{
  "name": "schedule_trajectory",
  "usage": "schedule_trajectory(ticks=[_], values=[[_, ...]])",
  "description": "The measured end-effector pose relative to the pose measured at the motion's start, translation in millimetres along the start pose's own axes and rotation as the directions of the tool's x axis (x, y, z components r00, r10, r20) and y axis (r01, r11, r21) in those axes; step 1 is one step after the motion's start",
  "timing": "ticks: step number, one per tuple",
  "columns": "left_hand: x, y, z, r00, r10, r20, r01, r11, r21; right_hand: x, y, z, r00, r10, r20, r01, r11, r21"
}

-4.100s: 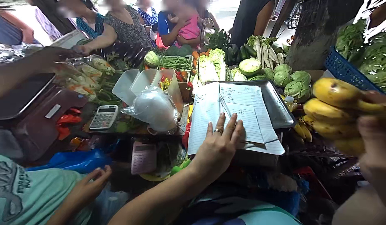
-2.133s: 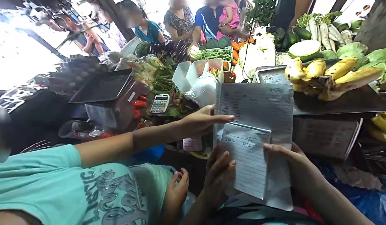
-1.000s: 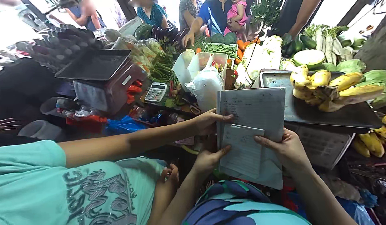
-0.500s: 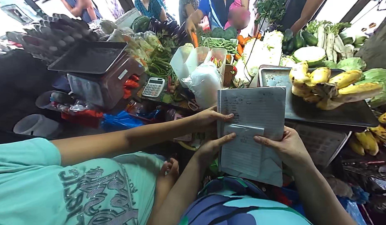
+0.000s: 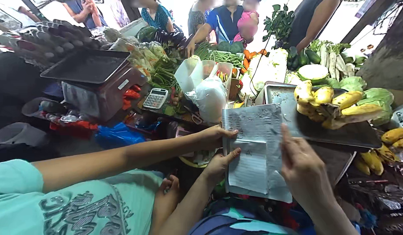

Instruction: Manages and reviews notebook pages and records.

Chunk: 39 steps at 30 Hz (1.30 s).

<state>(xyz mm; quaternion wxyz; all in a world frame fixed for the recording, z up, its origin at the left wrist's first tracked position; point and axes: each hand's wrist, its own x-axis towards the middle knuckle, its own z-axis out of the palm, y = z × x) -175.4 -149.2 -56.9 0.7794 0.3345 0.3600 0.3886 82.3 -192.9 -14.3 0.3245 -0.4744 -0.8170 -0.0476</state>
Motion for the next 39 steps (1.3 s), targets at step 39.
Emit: schedule_trajectory(ticks=[39], values=[[-12.8, -57.5, 33.4, 0.895, 0.278, -0.348, -0.302, 0.953, -0.015, 39.4, -58.2, 30.9, 0.832, 0.267, 0.486, -0.175, 0.958, -0.228]])
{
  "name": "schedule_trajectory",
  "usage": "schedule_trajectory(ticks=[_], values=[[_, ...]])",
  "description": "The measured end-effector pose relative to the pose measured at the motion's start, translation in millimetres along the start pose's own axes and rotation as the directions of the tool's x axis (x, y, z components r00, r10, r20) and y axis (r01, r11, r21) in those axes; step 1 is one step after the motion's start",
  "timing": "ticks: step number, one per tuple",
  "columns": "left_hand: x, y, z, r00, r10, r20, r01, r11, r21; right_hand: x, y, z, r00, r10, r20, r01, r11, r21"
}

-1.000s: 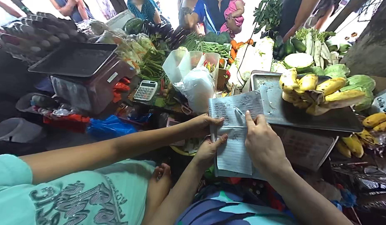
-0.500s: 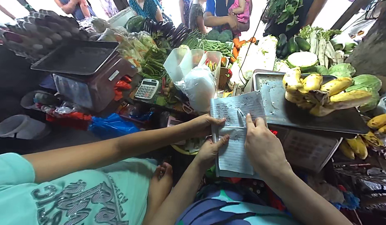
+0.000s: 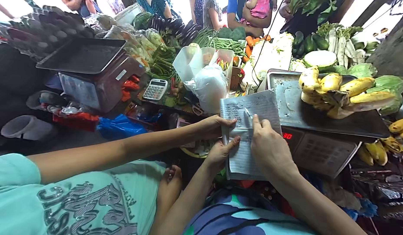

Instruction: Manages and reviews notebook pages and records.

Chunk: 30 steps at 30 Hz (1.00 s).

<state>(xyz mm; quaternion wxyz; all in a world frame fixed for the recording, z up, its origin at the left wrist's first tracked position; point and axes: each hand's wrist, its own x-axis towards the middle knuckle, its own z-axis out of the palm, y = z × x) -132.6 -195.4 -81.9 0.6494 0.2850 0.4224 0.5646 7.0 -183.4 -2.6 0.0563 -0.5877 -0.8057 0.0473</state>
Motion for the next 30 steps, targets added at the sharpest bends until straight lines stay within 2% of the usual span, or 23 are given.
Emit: schedule_trajectory(ticks=[2, 6, 11, 16, 19, 23, 27, 30], values=[[-9.9, -16.7, 6.4, 0.995, -0.025, -0.095, 0.023, 0.999, -0.024, -3.1, 3.9, -6.0, 0.999, 0.039, 0.019, -0.038, 0.998, -0.040], [-12.5, -18.0, 10.2, 0.990, -0.049, -0.135, 0.046, 0.999, -0.026, -1.2, -2.0, -5.1, 0.997, 0.018, 0.071, -0.016, 0.999, -0.039], [8.7, -2.4, -15.5, 0.998, 0.005, 0.069, -0.006, 1.000, 0.006, 6.9, -12.6, 6.6, 0.987, -0.124, 0.104, 0.121, 0.992, 0.037], [-13.0, -18.3, 7.7, 0.991, -0.019, -0.133, 0.016, 1.000, -0.022, 1.6, -1.5, 1.4, 0.999, -0.018, 0.028, 0.017, 0.999, 0.035], [-14.7, -17.7, 9.3, 0.988, -0.040, -0.150, 0.039, 0.999, -0.012, -0.9, 5.8, -6.8, 0.998, 0.046, 0.041, -0.047, 0.999, 0.026], [-13.2, -16.8, 9.3, 0.985, -0.057, -0.163, 0.054, 0.998, -0.024, -0.6, 6.3, -5.9, 0.997, 0.047, 0.054, -0.048, 0.998, 0.026], [-14.4, -25.4, 5.0, 0.984, -0.073, -0.163, 0.070, 0.997, -0.020, -2.9, 15.1, 0.1, 1.000, 0.010, 0.009, -0.010, 1.000, 0.027], [-14.5, -27.7, 3.1, 0.988, -0.061, -0.139, 0.058, 0.998, -0.023, -10.0, 28.8, 6.3, 0.989, -0.061, -0.132, 0.071, 0.995, 0.074]])
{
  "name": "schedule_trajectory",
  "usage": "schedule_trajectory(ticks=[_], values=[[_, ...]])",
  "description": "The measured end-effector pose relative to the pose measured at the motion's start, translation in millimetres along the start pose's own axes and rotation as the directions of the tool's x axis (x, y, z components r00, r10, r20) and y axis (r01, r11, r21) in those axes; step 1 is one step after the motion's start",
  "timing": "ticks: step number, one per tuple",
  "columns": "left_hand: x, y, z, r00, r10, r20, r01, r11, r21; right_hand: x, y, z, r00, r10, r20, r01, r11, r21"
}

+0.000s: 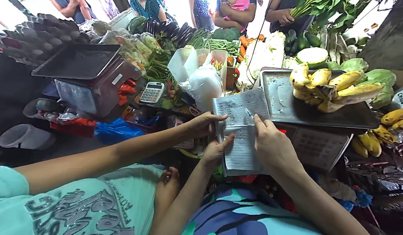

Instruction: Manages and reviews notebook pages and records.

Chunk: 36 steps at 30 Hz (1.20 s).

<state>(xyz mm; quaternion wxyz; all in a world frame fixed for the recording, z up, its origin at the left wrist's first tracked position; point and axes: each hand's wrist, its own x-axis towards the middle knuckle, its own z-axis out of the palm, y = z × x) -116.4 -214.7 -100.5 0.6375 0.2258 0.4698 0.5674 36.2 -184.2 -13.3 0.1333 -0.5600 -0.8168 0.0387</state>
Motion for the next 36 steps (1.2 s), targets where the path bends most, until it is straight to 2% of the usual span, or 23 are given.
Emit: schedule_trajectory(ticks=[5, 11, 14, 19, 26, 29, 30, 31, 32, 33, 34, 36], values=[[0.3, -1.8, -2.1, 0.999, 0.041, 0.034, -0.040, 0.999, -0.015, -20.3, 31.9, -12.4, 0.974, -0.139, -0.181, 0.172, 0.968, 0.181], [-5.1, 0.7, 0.4, 0.998, 0.017, 0.057, -0.012, 0.996, -0.093, -34.4, 54.8, -17.0, 0.958, -0.106, -0.266, 0.171, 0.957, 0.234], [-2.6, -1.7, -2.1, 0.997, 0.026, 0.067, -0.020, 0.996, -0.091, -37.4, 53.3, -14.9, 0.963, -0.102, -0.249, 0.165, 0.955, 0.245], [-5.1, -2.0, -1.1, 0.997, 0.033, 0.065, -0.026, 0.995, -0.100, -36.7, 42.5, -9.3, 0.981, -0.144, -0.127, 0.172, 0.952, 0.252], [-4.4, -4.3, -2.1, 0.997, 0.044, 0.061, -0.040, 0.997, -0.073, -15.1, -0.1, 17.8, 0.935, -0.304, -0.181, 0.334, 0.928, 0.166], [-10.9, 23.3, 12.7, 0.998, 0.047, -0.038, -0.047, 0.999, 0.001, -10.5, -18.1, 23.2, 0.939, -0.307, -0.154, 0.328, 0.935, 0.136], [-9.1, 32.0, 12.6, 0.997, 0.072, -0.033, -0.071, 0.997, 0.023, -10.1, -21.8, 23.6, 0.947, -0.295, -0.125, 0.310, 0.943, 0.122], [-0.8, 34.9, 1.0, 0.991, 0.122, 0.051, -0.124, 0.992, 0.035, -9.7, -24.2, 23.7, 0.956, -0.280, -0.093, 0.289, 0.951, 0.109], [13.6, 35.4, -18.9, 0.964, 0.179, 0.198, -0.191, 0.980, 0.046, -9.0, -25.5, 23.7, 0.962, -0.266, -0.069, 0.272, 0.957, 0.098], [18.7, 35.1, -25.1, 0.948, 0.202, 0.246, -0.219, 0.975, 0.046, -8.4, -25.7, 23.8, 0.964, -0.258, -0.059, 0.262, 0.960, 0.093], [12.3, 33.6, -16.6, 0.964, 0.190, 0.185, -0.198, 0.980, 0.029, -8.1, -25.2, 23.5, 0.965, -0.255, -0.058, 0.259, 0.962, 0.089], [-12.3, 32.7, 16.6, 0.995, 0.093, -0.028, -0.094, 0.995, -0.035, -10.0, -23.8, 21.3, 0.966, -0.250, -0.070, 0.256, 0.963, 0.083]])
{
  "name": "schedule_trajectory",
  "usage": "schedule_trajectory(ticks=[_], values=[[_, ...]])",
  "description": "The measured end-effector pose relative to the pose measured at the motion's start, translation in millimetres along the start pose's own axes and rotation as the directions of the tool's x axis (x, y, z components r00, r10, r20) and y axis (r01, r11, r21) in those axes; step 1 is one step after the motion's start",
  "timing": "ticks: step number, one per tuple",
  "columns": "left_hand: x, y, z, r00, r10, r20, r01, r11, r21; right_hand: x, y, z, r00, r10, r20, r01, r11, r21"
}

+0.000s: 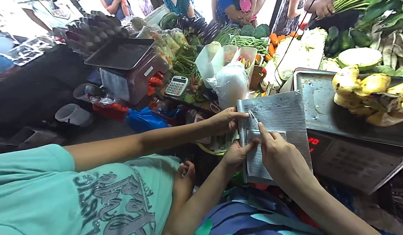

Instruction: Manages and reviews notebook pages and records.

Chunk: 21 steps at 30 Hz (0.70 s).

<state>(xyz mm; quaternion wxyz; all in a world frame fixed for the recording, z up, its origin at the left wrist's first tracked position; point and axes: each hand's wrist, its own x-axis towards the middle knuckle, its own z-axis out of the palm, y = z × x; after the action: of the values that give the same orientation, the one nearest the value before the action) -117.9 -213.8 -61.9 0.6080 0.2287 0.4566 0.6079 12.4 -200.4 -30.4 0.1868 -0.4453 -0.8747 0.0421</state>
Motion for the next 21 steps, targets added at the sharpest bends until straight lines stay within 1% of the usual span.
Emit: schedule_trajectory(ticks=[2, 3, 4, 5, 6, 7, 8, 10, 11, 13, 15, 17, 20, 21], values=[[-6.0, 0.5, 7.1, 0.999, -0.024, -0.033, 0.024, 1.000, -0.015, -4.2, -0.4, -3.2, 1.000, 0.008, -0.010, -0.009, 1.000, -0.013], [-5.1, 0.3, 6.0, 0.999, -0.019, -0.030, 0.018, 1.000, -0.010, -6.3, -0.8, -4.6, 1.000, 0.016, -0.008, -0.016, 1.000, -0.021], [-0.5, 0.0, 0.2, 1.000, 0.000, 0.001, 0.000, 1.000, 0.005, -7.7, -1.1, -5.7, 1.000, 0.025, 0.000, -0.025, 0.999, -0.029], [10.6, -1.3, -13.9, 0.995, 0.039, 0.087, -0.041, 0.999, 0.024, -8.5, -0.9, -6.3, 0.999, 0.033, 0.008, -0.033, 0.999, -0.034], [29.1, -2.8, -35.2, 0.972, 0.091, 0.218, -0.103, 0.994, 0.045, -8.7, -0.6, -6.1, 0.999, 0.041, 0.015, -0.040, 0.998, -0.038], [41.0, -3.9, -47.0, 0.951, 0.124, 0.282, -0.146, 0.988, 0.057, -8.6, -0.2, -5.5, 0.999, 0.046, 0.020, -0.045, 0.998, -0.041], [46.6, -4.9, -51.4, 0.945, 0.141, 0.296, -0.166, 0.984, 0.062, -8.5, 0.1, -5.1, 0.998, 0.050, 0.026, -0.049, 0.998, -0.043], [53.3, -2.9, -54.4, 0.945, 0.127, 0.302, -0.163, 0.982, 0.097, -8.8, 0.0, -4.6, 0.998, 0.058, 0.035, -0.057, 0.998, -0.037], [57.9, 3.8, -55.5, 0.946, 0.085, 0.312, -0.135, 0.980, 0.144, -8.8, -0.2, -4.9, 0.997, 0.065, 0.044, -0.064, 0.997, -0.031], [60.2, 21.1, -53.3, 0.948, -0.075, 0.311, 0.009, 0.978, 0.208, -9.1, -0.4, -5.2, 0.996, 0.071, 0.050, -0.069, 0.997, -0.028], [56.8, -4.6, -59.6, 0.954, 0.040, 0.297, -0.074, 0.992, 0.104, -9.6, -0.2, -4.6, 0.996, 0.071, 0.050, -0.070, 0.997, -0.034], [56.3, -15.3, -60.8, 0.950, 0.108, 0.293, -0.129, 0.990, 0.050, -9.9, -0.2, -4.5, 0.996, 0.074, 0.054, -0.073, 0.997, -0.033], [55.3, -15.6, -59.7, 0.952, 0.094, 0.293, -0.117, 0.991, 0.062, -9.3, 0.0, -6.8, 0.994, 0.082, 0.072, -0.079, 0.996, -0.039], [50.6, -14.2, -54.0, 0.966, 0.074, 0.248, -0.095, 0.993, 0.072, -9.3, 0.3, -7.4, 0.994, 0.083, 0.071, -0.079, 0.996, -0.044]])
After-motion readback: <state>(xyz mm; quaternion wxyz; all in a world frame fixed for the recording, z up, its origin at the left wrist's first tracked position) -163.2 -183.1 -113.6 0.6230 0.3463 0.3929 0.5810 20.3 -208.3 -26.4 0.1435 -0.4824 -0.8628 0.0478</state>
